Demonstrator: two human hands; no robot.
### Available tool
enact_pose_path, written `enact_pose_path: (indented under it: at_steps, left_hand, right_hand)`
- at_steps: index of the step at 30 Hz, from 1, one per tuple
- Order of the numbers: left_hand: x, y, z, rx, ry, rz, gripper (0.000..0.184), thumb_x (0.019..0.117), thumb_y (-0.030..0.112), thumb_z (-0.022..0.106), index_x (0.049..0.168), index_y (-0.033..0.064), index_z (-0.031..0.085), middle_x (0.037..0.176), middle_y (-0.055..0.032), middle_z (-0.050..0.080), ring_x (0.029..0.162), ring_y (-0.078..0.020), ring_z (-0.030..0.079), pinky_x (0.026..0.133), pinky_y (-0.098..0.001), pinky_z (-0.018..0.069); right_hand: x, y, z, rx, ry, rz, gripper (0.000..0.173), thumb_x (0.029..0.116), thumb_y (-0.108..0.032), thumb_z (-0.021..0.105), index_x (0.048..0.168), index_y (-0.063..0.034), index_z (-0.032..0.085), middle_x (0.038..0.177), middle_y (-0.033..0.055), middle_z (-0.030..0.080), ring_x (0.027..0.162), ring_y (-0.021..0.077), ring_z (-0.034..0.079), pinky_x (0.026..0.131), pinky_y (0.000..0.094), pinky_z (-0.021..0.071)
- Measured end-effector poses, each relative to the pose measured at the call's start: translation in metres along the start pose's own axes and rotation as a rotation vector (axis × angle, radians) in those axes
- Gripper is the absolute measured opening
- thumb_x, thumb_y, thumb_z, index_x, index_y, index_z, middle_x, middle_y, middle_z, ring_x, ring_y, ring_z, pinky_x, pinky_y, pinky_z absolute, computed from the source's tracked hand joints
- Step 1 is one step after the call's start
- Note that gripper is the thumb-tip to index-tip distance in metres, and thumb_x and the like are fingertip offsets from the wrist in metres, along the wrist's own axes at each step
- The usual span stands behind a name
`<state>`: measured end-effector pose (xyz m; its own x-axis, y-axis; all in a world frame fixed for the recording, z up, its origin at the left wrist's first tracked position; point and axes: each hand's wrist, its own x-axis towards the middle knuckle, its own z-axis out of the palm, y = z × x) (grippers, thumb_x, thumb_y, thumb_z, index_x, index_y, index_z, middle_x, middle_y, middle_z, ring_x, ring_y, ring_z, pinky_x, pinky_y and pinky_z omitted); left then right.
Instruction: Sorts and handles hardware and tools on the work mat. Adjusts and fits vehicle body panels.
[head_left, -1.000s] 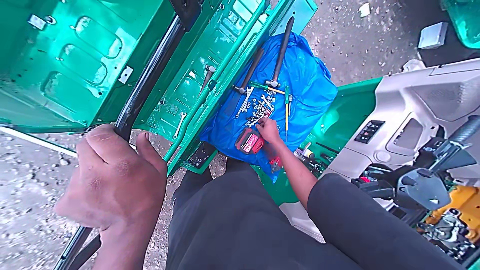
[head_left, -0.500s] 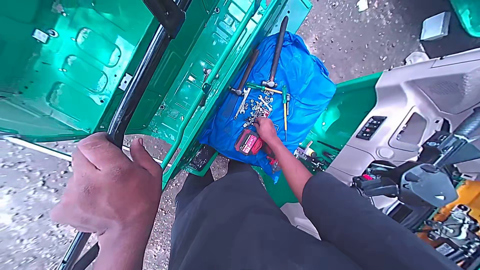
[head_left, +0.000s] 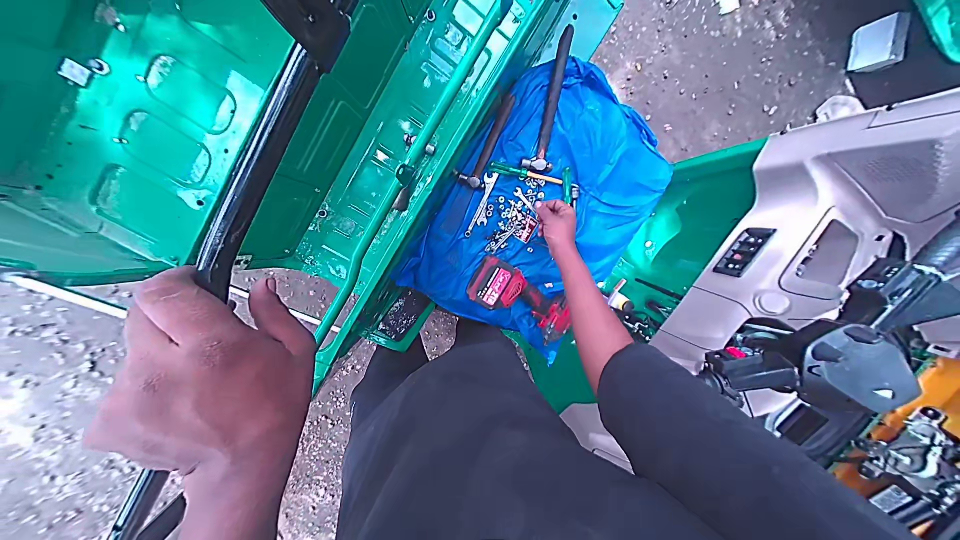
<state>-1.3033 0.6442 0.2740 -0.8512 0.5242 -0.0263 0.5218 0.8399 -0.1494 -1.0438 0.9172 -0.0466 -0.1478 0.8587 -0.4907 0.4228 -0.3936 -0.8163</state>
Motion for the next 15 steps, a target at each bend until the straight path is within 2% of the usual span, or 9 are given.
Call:
enact_pose_path:
  at_steps: [2,5,8,11,15]
  left_hand:
    - [0.001,0.001,0.001,0.007,0.017,0.002,0.055,0.1057,0.049,0.042,0.137,0.0035,0.047,0.113,-0.0281,0.063,0.091,-0.0501,0.067,0.066,-0.0694,0.0481]
    - [0.001,0.001,0.0,0.02,0.016,0.002,0.053,0.1055,0.046,0.042,0.135,0.0028,0.047,0.112,-0.0281,0.063,0.09,-0.0503,0.067,0.064,-0.0693,0.0479]
    - [0.001,-0.001,0.003,0.012,0.015,-0.013,0.055,0.1057,0.05,0.041,0.135,0.0044,0.046,0.112,-0.0276,0.063,0.09,-0.0495,0.067,0.064,-0.069,0.0479]
    - [0.0,-0.004,0.006,0.003,-0.003,-0.028,0.056,0.1056,0.051,0.04,0.137,0.0054,0.046,0.111,-0.027,0.063,0.09,-0.0489,0.067,0.064,-0.0691,0.048]
    - [0.001,-0.002,0.002,0.008,-0.008,-0.022,0.054,0.1055,0.048,0.042,0.136,0.0037,0.046,0.112,-0.0284,0.062,0.09,-0.0501,0.066,0.064,-0.0693,0.0478]
  right_hand:
    - [0.006,-0.009,-0.01,-0.302,0.074,-0.073,0.018,0.0987,-0.024,0.065,0.103,-0.0101,0.075,0.081,0.0048,0.071,0.069,0.0159,0.064,0.069,0.0404,0.0537]
    - [0.012,-0.015,-0.018,-0.614,0.094,-0.178,0.021,0.0957,-0.025,0.065,0.112,-0.0188,0.077,0.082,0.0054,0.071,0.07,0.0223,0.064,0.071,0.0502,0.0525]
    - [0.02,-0.016,-0.016,-0.767,-0.005,-0.184,0.025,0.0949,-0.032,0.068,0.117,-0.0271,0.077,0.103,0.0031,0.077,0.085,0.024,0.071,0.078,0.0545,0.0564]
    - [0.023,-0.018,-0.013,-0.798,-0.054,-0.189,0.027,0.0948,-0.031,0.068,0.121,-0.029,0.076,0.107,0.0026,0.076,0.088,0.0245,0.071,0.079,0.055,0.0558]
    - [0.028,-0.016,-0.012,-0.904,-0.065,-0.204,0.027,0.0973,-0.03,0.065,0.122,-0.0294,0.076,0.119,0.0027,0.075,0.109,0.0263,0.07,0.089,0.0565,0.0555]
